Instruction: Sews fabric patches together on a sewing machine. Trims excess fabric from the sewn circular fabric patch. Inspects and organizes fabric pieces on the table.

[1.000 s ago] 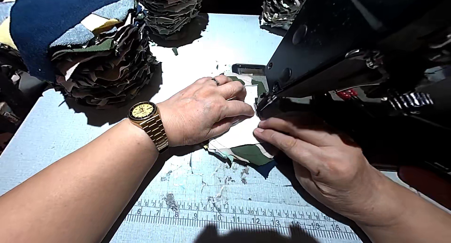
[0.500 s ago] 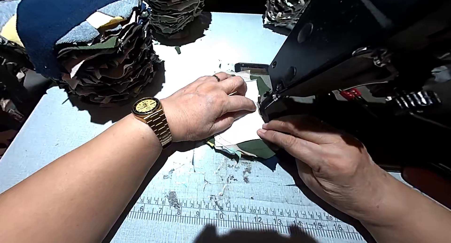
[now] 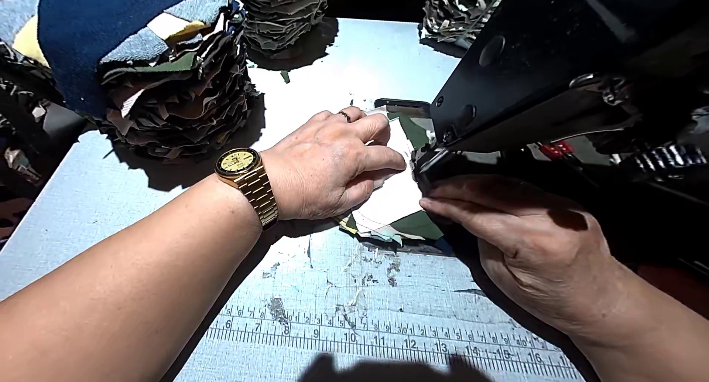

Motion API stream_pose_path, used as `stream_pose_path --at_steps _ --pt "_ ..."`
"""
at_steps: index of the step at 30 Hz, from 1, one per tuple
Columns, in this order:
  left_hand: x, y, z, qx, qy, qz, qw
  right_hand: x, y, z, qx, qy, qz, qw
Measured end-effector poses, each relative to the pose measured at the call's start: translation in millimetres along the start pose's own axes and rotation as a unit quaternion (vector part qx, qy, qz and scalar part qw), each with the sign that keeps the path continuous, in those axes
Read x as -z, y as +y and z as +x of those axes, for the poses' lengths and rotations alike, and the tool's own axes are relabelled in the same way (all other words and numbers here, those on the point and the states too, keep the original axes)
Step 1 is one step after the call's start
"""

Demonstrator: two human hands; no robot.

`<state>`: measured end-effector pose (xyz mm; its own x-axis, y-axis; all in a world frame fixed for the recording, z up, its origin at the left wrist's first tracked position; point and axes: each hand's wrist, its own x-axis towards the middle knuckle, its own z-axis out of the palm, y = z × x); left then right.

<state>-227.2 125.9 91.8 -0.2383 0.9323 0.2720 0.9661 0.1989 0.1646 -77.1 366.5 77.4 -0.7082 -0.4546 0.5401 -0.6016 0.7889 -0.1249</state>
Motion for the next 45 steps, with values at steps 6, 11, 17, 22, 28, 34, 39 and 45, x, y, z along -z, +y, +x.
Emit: stream_pose_path --at_steps 6,11,17,22,28,34,39,45 --pt "1 1 1 0.005 -0.006 0.009 1.0 -4 -13 3 0.009 -0.004 0.022 1.0" --pt "1 0 0 0.003 0.002 0.002 1.0 -10 -16 7 0.037 -0.034 0.032 0.998" --pt "5 0 1 0.005 0.008 0.006 1.0 -4 -10 5 0.021 -0.035 0.028 0.999" --pt "6 3 1 0.004 0.009 0.011 1.0 0 -7 3 0.009 -0.034 0.027 0.999" --pt "7 4 1 0.011 0.004 0.017 1.0 -1 -5 0 0.003 -0.026 0.03 0.999" --pt "11 6 1 0.028 -0.013 0.022 0.999 0 0 1 -0.001 -0.021 0.026 0.999" --pt "12 9 1 0.034 -0.015 0.039 0.999 -1 -4 2 0.005 0.004 0.027 1.0" --pt "11 3 0 0.008 0.015 0.041 0.999 -13 -17 6 0.017 -0.052 0.022 0.998"
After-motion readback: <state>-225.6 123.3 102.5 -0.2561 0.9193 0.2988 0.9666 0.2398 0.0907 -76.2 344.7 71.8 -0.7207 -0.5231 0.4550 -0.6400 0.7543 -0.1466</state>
